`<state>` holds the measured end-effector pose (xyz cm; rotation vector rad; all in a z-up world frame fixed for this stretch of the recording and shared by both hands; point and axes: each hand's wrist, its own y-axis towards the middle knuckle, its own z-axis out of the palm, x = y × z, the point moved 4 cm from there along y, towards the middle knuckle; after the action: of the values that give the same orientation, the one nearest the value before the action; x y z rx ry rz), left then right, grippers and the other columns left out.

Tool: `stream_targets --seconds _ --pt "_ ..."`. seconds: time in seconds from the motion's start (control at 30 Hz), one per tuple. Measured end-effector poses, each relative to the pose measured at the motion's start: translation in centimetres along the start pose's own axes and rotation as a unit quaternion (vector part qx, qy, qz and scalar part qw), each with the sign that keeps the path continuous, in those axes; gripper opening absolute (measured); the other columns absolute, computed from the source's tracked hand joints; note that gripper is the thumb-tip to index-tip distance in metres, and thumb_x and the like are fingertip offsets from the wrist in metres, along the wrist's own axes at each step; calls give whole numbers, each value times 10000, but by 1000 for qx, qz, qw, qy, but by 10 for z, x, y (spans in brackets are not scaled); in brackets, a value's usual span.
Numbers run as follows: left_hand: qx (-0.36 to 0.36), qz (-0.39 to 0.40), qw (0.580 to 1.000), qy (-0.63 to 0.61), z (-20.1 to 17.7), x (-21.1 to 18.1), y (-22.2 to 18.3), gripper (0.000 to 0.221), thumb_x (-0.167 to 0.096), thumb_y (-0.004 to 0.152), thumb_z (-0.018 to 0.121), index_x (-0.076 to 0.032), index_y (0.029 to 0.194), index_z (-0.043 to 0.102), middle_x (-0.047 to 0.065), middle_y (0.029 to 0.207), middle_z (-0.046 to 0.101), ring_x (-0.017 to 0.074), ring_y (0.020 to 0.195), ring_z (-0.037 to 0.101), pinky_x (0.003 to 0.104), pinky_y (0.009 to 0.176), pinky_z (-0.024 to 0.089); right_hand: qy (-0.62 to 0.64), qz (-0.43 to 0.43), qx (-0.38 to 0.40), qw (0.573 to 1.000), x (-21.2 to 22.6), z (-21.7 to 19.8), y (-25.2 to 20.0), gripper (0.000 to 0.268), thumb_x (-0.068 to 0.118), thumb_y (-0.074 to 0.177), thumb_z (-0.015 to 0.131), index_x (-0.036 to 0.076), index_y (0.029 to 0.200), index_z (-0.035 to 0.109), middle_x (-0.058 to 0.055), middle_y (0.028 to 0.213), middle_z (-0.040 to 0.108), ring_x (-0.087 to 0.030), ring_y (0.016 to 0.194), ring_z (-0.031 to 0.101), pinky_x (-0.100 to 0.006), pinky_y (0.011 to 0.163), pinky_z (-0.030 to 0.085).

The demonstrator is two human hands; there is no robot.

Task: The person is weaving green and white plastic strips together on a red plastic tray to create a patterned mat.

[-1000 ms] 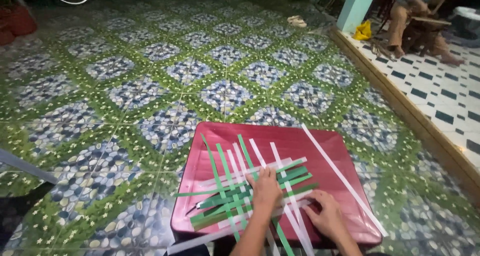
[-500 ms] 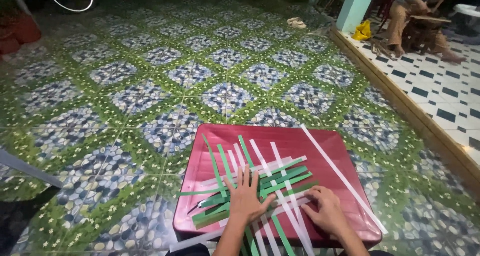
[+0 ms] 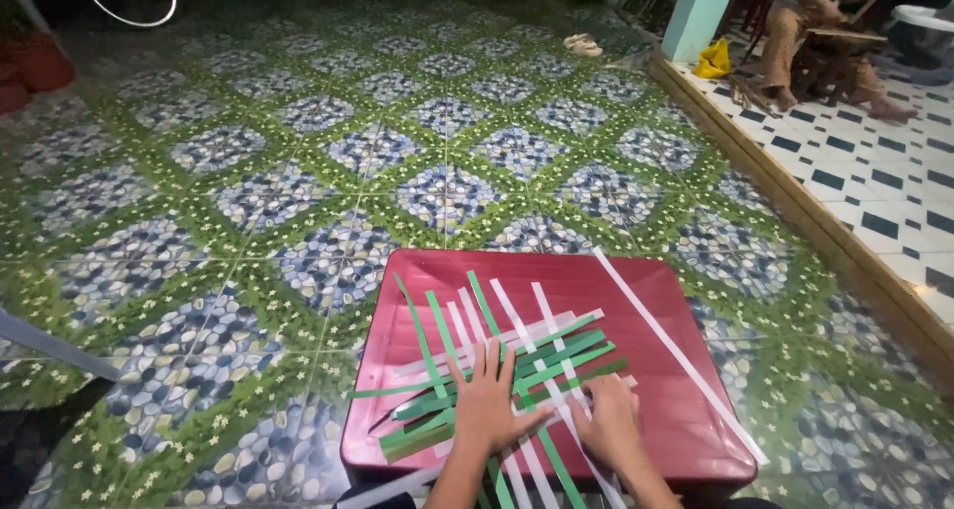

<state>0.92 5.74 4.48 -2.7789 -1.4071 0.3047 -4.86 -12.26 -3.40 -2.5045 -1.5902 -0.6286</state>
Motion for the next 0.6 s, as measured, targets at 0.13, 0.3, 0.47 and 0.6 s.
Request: stream_targets --seconds 0.13,0.3,0.47,0.6 --pt "43 -7 999 -20 -10 -1 -7 1025 -812 608 119 -178 1408 29 58 1476 -52 278 1345 -83 645 1010 -48 1 13 1 1000 3 2 4 255 393 743 588 141 781 593 -16 813 598 -207 815 537 -404 824 389" --pt "42 -9 999 -17 -11 -1 -8 1014 -803 614 82 -176 1409 26 62 1476 -44 287 1346 -67 658 1004 -45 53 93 41 993 43 -33 5 224 265 764 610 161 963 608 -11 989 598 -144 937 558 -359 944 401" --pt "27 -8 998 -50 -6 0 -5 991 -783 640 123 -157 1405 60 92 1470 -36 304 1343 -73 666 987 -68 1 78 23 997 44 -17 32 377 392 745 572 63 924 616 -142 989 597 -304 979 527 -414 861 420" --pt "46 -8 997 -61 -11 -1 -10 961 -755 665 124 -150 1408 46 80 1474 -52 294 1347 -78 666 991 -59 -42 111 46 992 69 -23 25 452 475 749 576 38 865 589 -161 942 585 -331 943 529 -431 791 448"
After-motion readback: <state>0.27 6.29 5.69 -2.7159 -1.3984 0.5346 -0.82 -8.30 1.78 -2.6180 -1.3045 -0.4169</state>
